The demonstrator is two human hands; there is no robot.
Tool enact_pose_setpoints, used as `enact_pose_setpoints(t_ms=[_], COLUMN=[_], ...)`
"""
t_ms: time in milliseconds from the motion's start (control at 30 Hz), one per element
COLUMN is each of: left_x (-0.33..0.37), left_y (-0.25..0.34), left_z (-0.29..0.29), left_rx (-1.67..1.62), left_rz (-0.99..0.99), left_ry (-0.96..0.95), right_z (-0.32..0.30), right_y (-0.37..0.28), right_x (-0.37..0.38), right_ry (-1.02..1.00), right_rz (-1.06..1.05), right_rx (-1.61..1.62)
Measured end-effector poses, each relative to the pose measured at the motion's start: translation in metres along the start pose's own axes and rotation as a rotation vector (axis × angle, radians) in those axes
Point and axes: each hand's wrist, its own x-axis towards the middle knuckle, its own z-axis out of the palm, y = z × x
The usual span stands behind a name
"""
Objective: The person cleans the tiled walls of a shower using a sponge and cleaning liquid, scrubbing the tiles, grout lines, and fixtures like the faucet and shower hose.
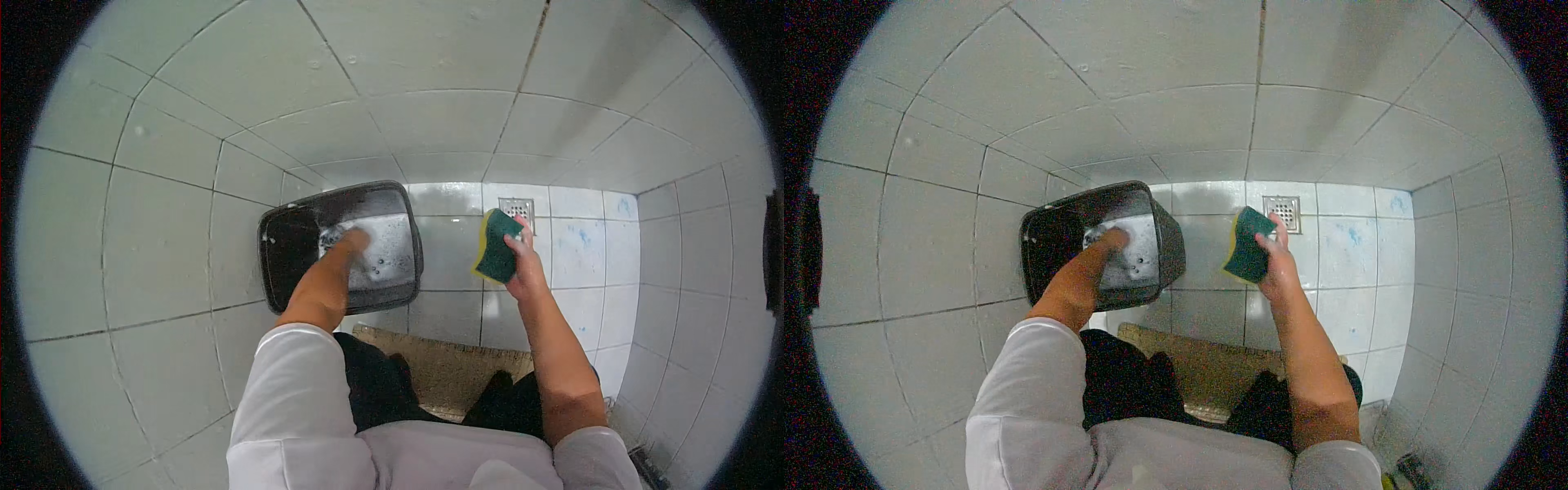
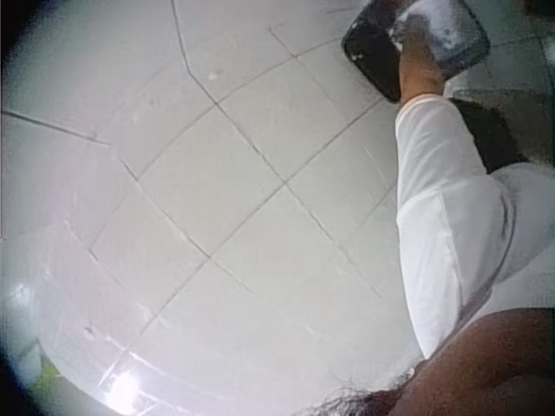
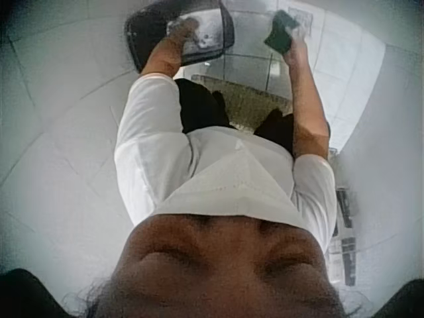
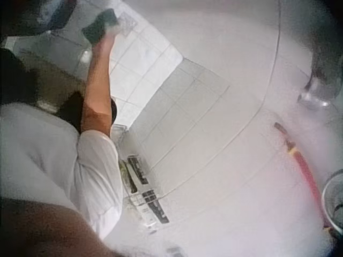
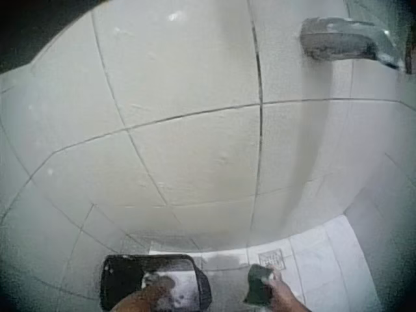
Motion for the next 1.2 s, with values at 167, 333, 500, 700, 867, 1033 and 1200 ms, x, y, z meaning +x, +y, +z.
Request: enact_pose_setpoints(t_ms=[167, 333, 500, 700, 867, 1033, 1200], left_x=[-0.089, -0.220, -0.287, -0.296, -0.340, -0.358, -0.323], left_y=[0.109, 0.155, 0.205, 0.256, 0.354, 0.421, 0.431], left_z=[0.030, -0.031, 0.004, -0.013, -0.077, -0.100, -0.127], left_rx=[-0.907, -1.257, -0.607, 0.151, 0.749, 1.290, 1.326], left_rz=[0.085, 0.317, 0.514, 1.110, 1.798, 1.748, 1.713], left_ry=[-0.667, -0.425, -0.422, 0.415, 1.165, 1.431, 1.504], right_z=[-0.020, 0.033, 0.058, 0.026, 0.022, 0.020, 0.060], right_y=[0.007, 0.023, 0.014, -0.053, -0.176, -0.231, -0.203], right_x=[0.006, 0.010, 0.010, 0.014, 0.022, 0.063, 0.081], right_ry=[0.098, -0.216, -0.407, 0.079, -0.016, 0.313, 0.310], right_rz=[0.064, 0.133, 0.055, -0.123, -0.650, -1.379, -1.228], right_rx=[0.049, 0.135, 0.415, -0.113, 0.192, 0.077, 0.297])
